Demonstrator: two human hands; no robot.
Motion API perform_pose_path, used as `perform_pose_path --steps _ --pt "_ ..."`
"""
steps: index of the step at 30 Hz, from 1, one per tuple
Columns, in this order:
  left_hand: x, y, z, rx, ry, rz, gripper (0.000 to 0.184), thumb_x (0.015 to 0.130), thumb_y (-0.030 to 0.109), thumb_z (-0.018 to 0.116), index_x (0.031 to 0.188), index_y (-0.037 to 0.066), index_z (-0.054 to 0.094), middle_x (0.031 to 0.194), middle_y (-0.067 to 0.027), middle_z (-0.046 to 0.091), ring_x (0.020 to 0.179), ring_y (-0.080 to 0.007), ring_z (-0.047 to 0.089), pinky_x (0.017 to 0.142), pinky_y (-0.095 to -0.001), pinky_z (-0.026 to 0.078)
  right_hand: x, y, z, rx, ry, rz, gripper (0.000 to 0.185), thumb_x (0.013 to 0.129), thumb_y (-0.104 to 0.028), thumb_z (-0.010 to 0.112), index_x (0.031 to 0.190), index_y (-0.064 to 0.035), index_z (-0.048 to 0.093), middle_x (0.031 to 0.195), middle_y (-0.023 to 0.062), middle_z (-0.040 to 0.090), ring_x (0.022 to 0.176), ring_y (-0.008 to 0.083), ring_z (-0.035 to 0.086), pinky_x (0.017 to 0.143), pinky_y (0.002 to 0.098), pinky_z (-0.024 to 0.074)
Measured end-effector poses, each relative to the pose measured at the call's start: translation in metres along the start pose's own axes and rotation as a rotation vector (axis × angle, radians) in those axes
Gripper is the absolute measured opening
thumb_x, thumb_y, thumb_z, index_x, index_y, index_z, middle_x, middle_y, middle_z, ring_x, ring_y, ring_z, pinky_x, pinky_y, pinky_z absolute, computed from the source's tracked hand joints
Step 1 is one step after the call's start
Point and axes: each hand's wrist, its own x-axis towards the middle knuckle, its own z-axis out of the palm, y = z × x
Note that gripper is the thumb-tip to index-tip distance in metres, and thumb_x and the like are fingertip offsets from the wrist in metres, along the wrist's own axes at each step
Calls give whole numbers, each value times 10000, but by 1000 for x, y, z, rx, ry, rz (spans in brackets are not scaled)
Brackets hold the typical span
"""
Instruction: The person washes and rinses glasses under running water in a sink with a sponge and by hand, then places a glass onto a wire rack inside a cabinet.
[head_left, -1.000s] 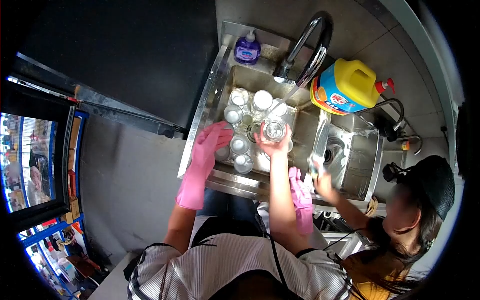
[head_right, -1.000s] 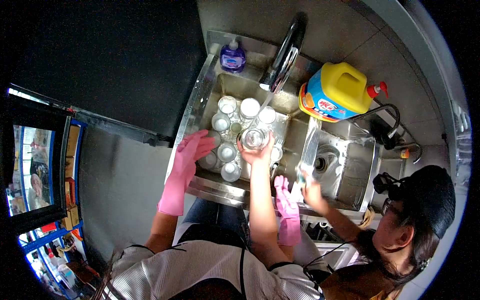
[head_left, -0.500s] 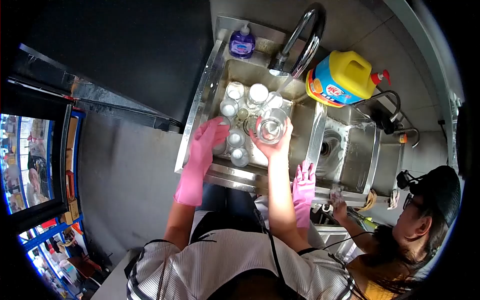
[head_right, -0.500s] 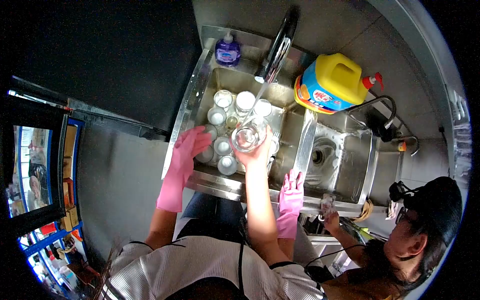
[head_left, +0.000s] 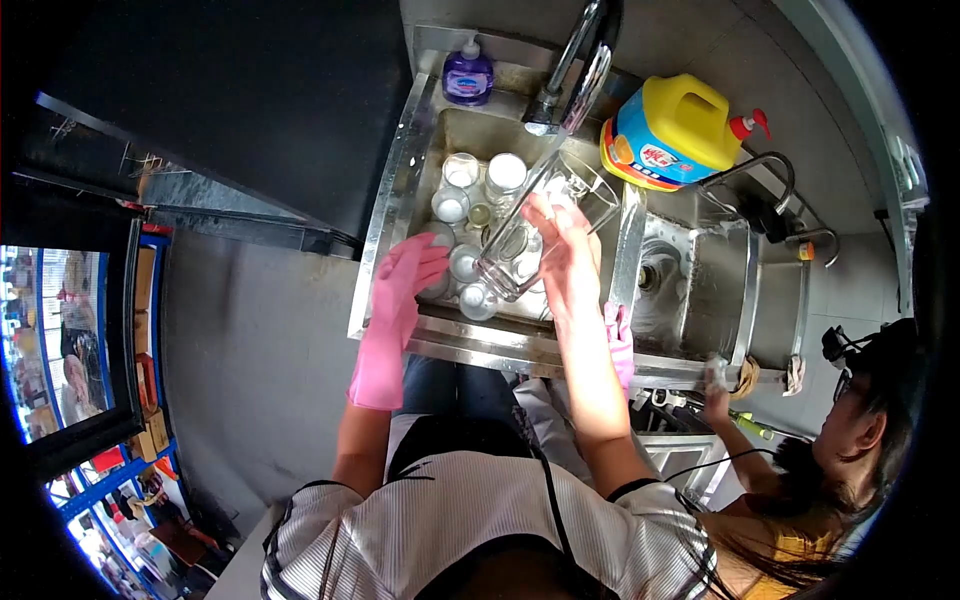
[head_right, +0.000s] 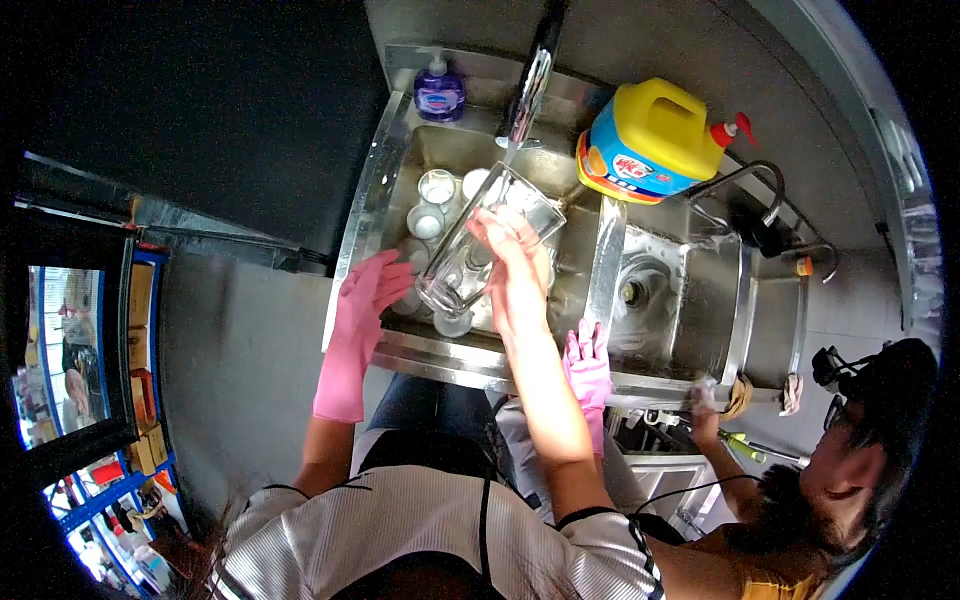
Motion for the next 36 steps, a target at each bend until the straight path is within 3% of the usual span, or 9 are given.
perform_pose_path --steps 4,7,15,17,20,26,27,31,36 --pt "-1 -1 -2 -4 -1 3 329 918 262 473 1140 29 541 1015 -121 623 936 -209 603 834 -301 450 -1 -17 13 -16 -51 13 431 750 -34 655 1148 5 494 1091 141 585 1059 241 543 970 378 408" --pt "-4 1 -2 -5 5 -4 336 920 265 471 1146 26 535 1026 -126 620 940 -210 602 846 -305 446 -2 -20 16 -159 -135 -70 762 561 109 728 1231 -68 410 1314 119 408 1180 234 439 986 427 382" --pt "-5 -3 -8 -1 6 10 390 921 301 475 1179 9 493 1039 -143 614 924 -210 603 846 -312 454 -2 -24 22 -248 -216 -174 858 477 17 808 1224 -98 403 1331 92 324 1228 246 379 1055 372 286" --pt "-7 -3 -7 1 29 -11 384 923 309 473 1173 18 501 1036 -140 616 923 -209 603 850 -312 451 -2 -27 20 -556 -231 -280 874 470 -40 827 1225 -88 389 1362 120 285 1250 240 347 1060 376 269" --pt "-7 -2 -7 20 44 -33 377 927 313 467 1166 24 509 1039 -135 616 931 -202 602 855 -311 448 0 -26 18 -623 -271 -359 885 466 -81 836 1226 -83 381 1381 148 250 1262 242 334 1065 382 255" --pt "-15 0 -7 0 60 19 363 929 293 466 1167 23 515 1035 -126 620 928 -189 606 841 -297 456 -6 -35 25 -463 -334 -290 912 487 -5 819 1252 -59 325 1324 159 346 1258 244 353 1066 389 266" --pt "-17 2 -5 -2 62 20 363 929 293 466 1167 23 515 1035 -126 620 928 -189 606 841 -297 456 -6 -33 25 -435 -343 -310 940 492 29 810 1268 -43 284 1247 158 432 1208 248 418 1047 389 304" --pt "-17 7 5 -18 5 39 380 897 304 524 1160 31 524 1023 -115 618 929 -188 601 847 -290 439 -8 -35 25 -428 -416 -318 975 484 30 809 1287 -38 259 1152 157 501 1118 247 494 989 386 374" --pt "-18 7 10 -10 -11 56 390 893 312 528 1164 31 525 1022 -113 621 930 -184 603 839 -284 441 -11 -37 29 -477 -447 -368 1048 482 14 810 1330 -40 196 1149 153 499 1109 247 500 975 391 390"
